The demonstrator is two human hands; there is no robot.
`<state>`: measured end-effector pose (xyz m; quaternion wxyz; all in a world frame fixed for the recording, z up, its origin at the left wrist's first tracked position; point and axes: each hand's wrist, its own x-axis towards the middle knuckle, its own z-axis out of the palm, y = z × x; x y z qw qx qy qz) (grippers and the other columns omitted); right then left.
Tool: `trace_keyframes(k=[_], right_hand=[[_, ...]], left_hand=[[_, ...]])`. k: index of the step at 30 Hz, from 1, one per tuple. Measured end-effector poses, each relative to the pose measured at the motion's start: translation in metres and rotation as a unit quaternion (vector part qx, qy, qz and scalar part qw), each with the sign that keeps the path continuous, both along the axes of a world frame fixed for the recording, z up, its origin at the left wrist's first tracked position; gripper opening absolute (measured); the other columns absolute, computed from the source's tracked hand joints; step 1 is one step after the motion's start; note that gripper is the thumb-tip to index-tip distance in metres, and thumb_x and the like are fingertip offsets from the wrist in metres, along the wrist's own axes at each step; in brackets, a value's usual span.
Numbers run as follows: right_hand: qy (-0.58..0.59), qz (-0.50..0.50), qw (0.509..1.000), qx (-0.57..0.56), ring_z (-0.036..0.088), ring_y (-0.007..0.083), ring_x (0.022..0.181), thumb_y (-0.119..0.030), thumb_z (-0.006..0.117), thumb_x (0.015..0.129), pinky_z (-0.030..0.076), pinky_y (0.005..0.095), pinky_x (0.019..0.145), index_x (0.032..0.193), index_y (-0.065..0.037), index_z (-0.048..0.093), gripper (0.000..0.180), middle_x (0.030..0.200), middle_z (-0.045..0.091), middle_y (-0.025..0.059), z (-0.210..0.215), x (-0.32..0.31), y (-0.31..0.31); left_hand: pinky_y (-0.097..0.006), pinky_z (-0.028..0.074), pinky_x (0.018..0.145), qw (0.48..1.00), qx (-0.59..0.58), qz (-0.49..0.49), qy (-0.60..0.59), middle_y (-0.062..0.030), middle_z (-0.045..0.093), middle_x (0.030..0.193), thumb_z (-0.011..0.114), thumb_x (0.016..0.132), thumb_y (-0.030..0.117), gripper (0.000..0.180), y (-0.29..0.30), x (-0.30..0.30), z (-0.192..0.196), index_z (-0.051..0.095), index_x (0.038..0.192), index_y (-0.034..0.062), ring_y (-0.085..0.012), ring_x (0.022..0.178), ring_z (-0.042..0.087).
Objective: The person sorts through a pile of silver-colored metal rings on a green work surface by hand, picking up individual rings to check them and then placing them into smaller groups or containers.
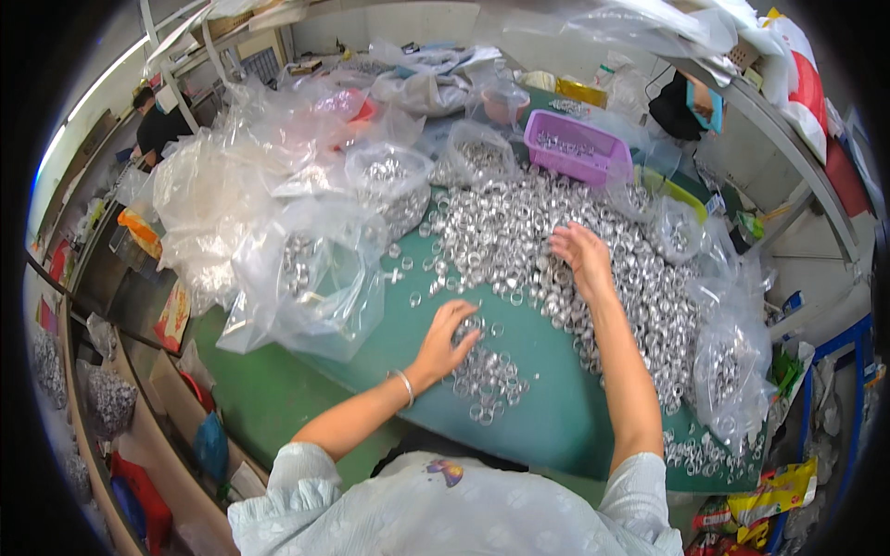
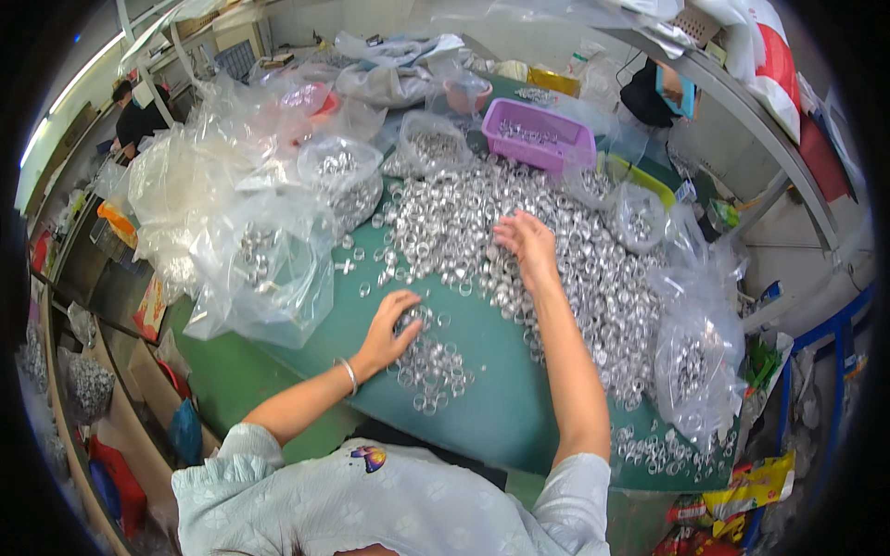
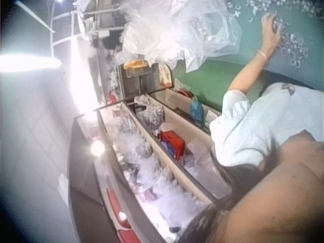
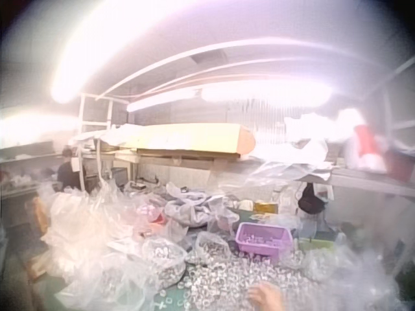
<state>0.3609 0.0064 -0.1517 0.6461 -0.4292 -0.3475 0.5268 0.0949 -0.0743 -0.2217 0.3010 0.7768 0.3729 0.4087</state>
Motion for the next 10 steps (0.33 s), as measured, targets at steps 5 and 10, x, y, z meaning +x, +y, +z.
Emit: trace_keyframes(k=[5,10], right_hand=[[0.189,-0.095,0.974,-0.077,0.057,0.0365,0.089,-0.012,0.047,0.086,0.053,0.0406,0.076,0.114,0.007,0.039,0.034,0.104,0.05,0.0281,-0.017,0.085,0.183],[0.224,-0.134,0.959,-0.109,0.042,0.0375,0.114,-0.017,0.048,0.086,0.049,0.0574,0.069,0.122,-0.008,0.038,0.038,0.12,0.045,0.0136,-0.053,0.111,0.272]], left_hand=[[-0.041,0.026,0.1,1.0,-0.012,-0.009,0.016,-0.0169,0.04,0.12,0.064,0.075,0.016,0.044,0.008,0.008,0.003,0.047,0.114,0.0031,-0.0346,0.119,0.033],[-0.045,0.02,0.104,0.997,-0.055,-0.015,0.056,-0.0154,0.04,0.124,0.066,0.074,0.024,0.052,0.018,0.006,0.002,0.045,0.118,0.0082,-0.0355,0.124,0.028]])
